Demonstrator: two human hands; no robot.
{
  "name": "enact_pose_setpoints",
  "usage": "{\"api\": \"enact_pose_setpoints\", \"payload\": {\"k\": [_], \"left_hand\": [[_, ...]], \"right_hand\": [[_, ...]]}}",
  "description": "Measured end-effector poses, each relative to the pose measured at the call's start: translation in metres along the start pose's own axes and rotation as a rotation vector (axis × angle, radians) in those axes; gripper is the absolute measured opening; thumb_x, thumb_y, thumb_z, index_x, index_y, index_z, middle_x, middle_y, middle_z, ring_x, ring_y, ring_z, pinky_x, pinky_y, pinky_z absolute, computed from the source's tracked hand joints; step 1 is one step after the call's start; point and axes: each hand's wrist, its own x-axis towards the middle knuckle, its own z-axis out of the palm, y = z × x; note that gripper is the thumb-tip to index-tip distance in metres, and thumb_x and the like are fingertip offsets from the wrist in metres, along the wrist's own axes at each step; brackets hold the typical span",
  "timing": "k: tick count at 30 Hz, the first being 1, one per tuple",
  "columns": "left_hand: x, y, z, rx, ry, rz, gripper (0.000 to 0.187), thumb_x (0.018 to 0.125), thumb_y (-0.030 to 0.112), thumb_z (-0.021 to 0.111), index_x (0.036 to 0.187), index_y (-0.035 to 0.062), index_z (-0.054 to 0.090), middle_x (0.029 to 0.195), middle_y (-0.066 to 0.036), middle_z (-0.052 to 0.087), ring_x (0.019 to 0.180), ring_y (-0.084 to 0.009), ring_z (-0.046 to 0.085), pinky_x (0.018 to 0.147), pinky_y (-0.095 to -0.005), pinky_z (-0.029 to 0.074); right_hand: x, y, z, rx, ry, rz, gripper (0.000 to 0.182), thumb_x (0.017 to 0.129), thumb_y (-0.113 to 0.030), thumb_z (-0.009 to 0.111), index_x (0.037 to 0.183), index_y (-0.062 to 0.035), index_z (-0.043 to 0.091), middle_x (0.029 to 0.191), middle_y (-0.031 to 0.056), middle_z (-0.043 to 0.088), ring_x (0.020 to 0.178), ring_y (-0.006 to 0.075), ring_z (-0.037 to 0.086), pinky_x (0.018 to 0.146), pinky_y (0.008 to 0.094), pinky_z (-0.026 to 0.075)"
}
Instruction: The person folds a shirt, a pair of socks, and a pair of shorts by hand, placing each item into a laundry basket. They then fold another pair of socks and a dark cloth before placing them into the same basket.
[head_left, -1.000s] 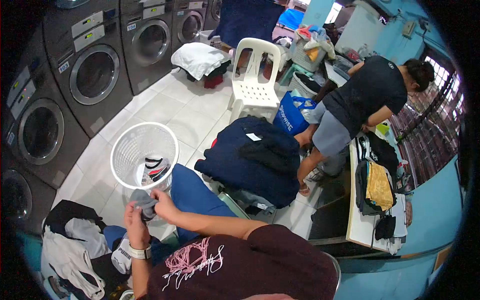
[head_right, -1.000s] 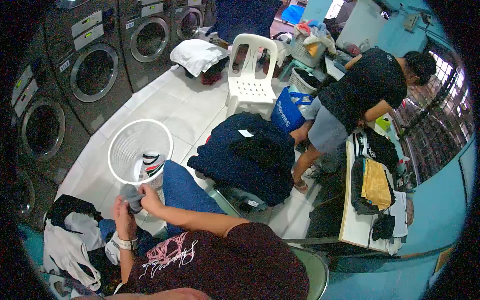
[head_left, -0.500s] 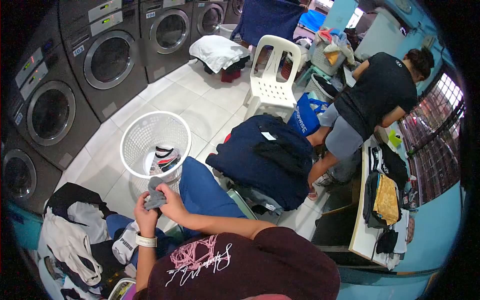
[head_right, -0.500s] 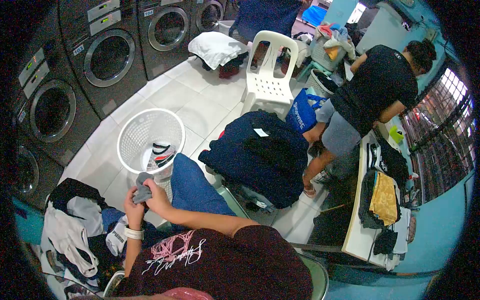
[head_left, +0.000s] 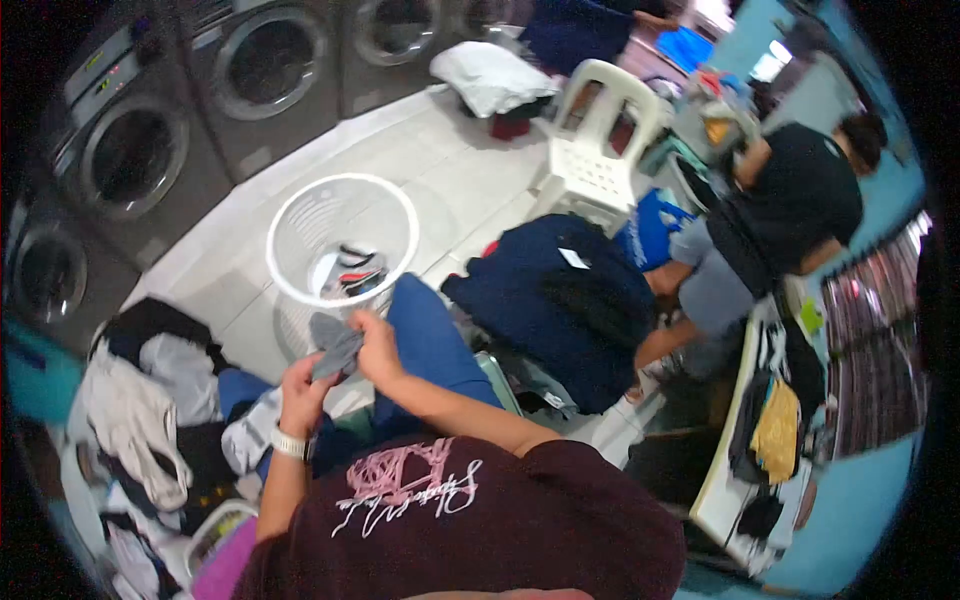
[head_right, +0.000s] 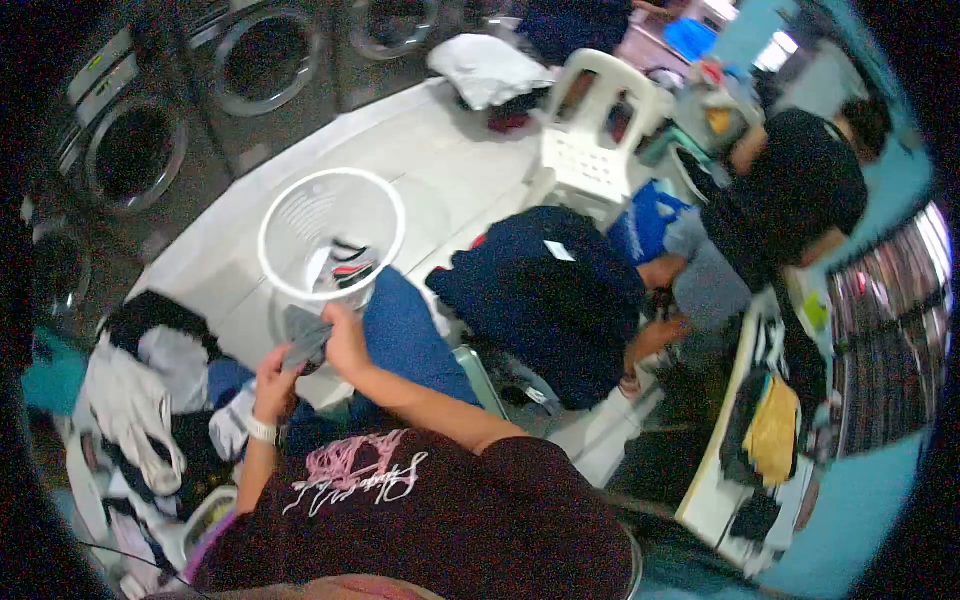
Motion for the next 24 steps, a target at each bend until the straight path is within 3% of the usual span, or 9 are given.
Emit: {"api": "enact_pose_setpoints", "payload": {"k": [2, 4, 5, 8, 9, 12, 16, 18, 24], "left_hand": [[-0.003, 0.009, -0.001, -0.262, -0.162, -0.171, 0.023, 0.081, 0.017, 0.058, 0.095, -0.0015, 0.06, 0.084, 0.0, 0.059, 0.07, -0.0074, 0.051, 0.063, -0.0208, 0.04], [0.001, -0.011, -0.013, -0.32, -0.253, -0.173, 0.024, 0.083, 0.02, 0.057, 0.097, 0.0002, 0.058, 0.082, 0.0, 0.059, 0.068, -0.0068, 0.05, 0.061, -0.0211, 0.04], [0.004, -0.021, -0.021, -0.375, -0.326, -0.157, 0.025, 0.085, 0.022, 0.056, 0.099, 0.0019, 0.057, 0.08, 0.001, 0.059, 0.066, -0.0063, 0.05, 0.06, -0.0214, 0.04], [0.001, -0.007, -0.021, -0.388, -0.321, -0.223, 0.025, 0.086, 0.026, 0.055, 0.092, 0.0025, 0.058, 0.077, 0.002, 0.058, 0.065, -0.0056, 0.049, 0.058, -0.0209, 0.039], [-0.001, -0.001, -0.018, -0.398, -0.298, -0.227, 0.025, 0.086, 0.026, 0.055, 0.092, 0.0025, 0.058, 0.077, 0.002, 0.058, 0.065, -0.0056, 0.049, 0.058, -0.0209, 0.039], [-0.001, 0.011, -0.025, -0.298, -0.184, -0.134, 0.026, 0.087, 0.028, 0.055, 0.085, 0.0026, 0.058, 0.076, 0.001, 0.058, 0.065, -0.0047, 0.047, 0.056, -0.0202, 0.038], [0.009, 0.008, -0.028, -0.246, 0.016, -0.086, 0.024, 0.087, 0.024, 0.055, 0.083, 0.001, 0.059, 0.073, 0.002, 0.057, 0.063, -0.0043, 0.047, 0.058, -0.0211, 0.039], [0.01, 0.009, -0.025, -0.207, 0.299, -0.006, 0.025, 0.086, 0.025, 0.056, 0.082, 0.0011, 0.059, 0.071, 0.002, 0.057, 0.062, -0.0045, 0.048, 0.058, -0.021, 0.04], [0.016, -0.01, -0.026, -0.489, 0.202, -0.162, 0.024, 0.087, 0.027, 0.055, 0.079, 0.0044, 0.058, 0.075, -0.001, 0.06, 0.066, -0.0069, 0.054, 0.06, -0.0248, 0.045]], "right_hand": [[0.003, -0.011, -0.002, 0.01, -0.115, 0.074, 0.014, 0.063, 0.002, 0.053, 0.074, -0.0006, 0.045, 0.067, 0.0136, 0.05, 0.065, 0.0185, 0.047, 0.061, 0.0308, 0.04], [-0.006, -0.014, -0.003, 0.088, -0.249, 0.048, 0.016, 0.061, 0.008, 0.051, 0.075, 0.0009, 0.047, 0.071, 0.0161, 0.051, 0.07, 0.029, 0.052, 0.065, 0.032, 0.041], [-0.008, -0.015, 0.0, 0.114, -0.31, 0.098, 0.027, 0.06, 0.012, 0.051, 0.085, 0.0006, 0.052, 0.076, 0.0141, 0.055, 0.076, 0.0234, 0.055, 0.071, 0.0284, 0.042], [-0.01, -0.019, 0.004, 0.314, -0.396, 0.098, 0.03, 0.064, 0.011, 0.05, 0.091, -0.0004, 0.056, 0.082, 0.0111, 0.059, 0.082, 0.0173, 0.056, 0.075, 0.027, 0.042], [-0.008, -0.024, -0.001, 0.311, -0.472, 0.13, 0.032, 0.067, 0.009, 0.05, 0.096, -0.0012, 0.058, 0.086, 0.0056, 0.06, 0.084, 0.0129, 0.055, 0.075, 0.0255, 0.043], [-0.004, -0.025, 0.0, 0.34, -0.494, 0.325, 0.025, 0.069, 0.009, 0.049, 0.09, 0.0007, 0.059, 0.085, 0.0055, 0.061, 0.083, 0.0124, 0.055, 0.072, 0.0248, 0.043], [-0.003, -0.042, -0.001, 0.249, -0.444, 0.376, 0.025, 0.067, 0.009, 0.044, 0.085, 0.0017, 0.061, 0.079, 0.0079, 0.061, 0.075, 0.0121, 0.056, 0.068, 0.0244, 0.044], [-0.006, -0.045, 0.003, 0.371, -0.489, 0.332, 0.031, 0.065, 0.01, 0.042, 0.089, 0.0029, 0.06, 0.081, 0.0069, 0.061, 0.077, 0.0123, 0.056, 0.07, 0.0241, 0.044], [-0.009, -0.062, -0.006, 0.986, -0.833, 0.751, 0.038, 0.067, 0.007, 0.044, 0.103, 0.0019, 0.056, 0.09, 0.0047, 0.06, 0.079, 0.0151, 0.059, 0.075, 0.026, 0.047]]}}
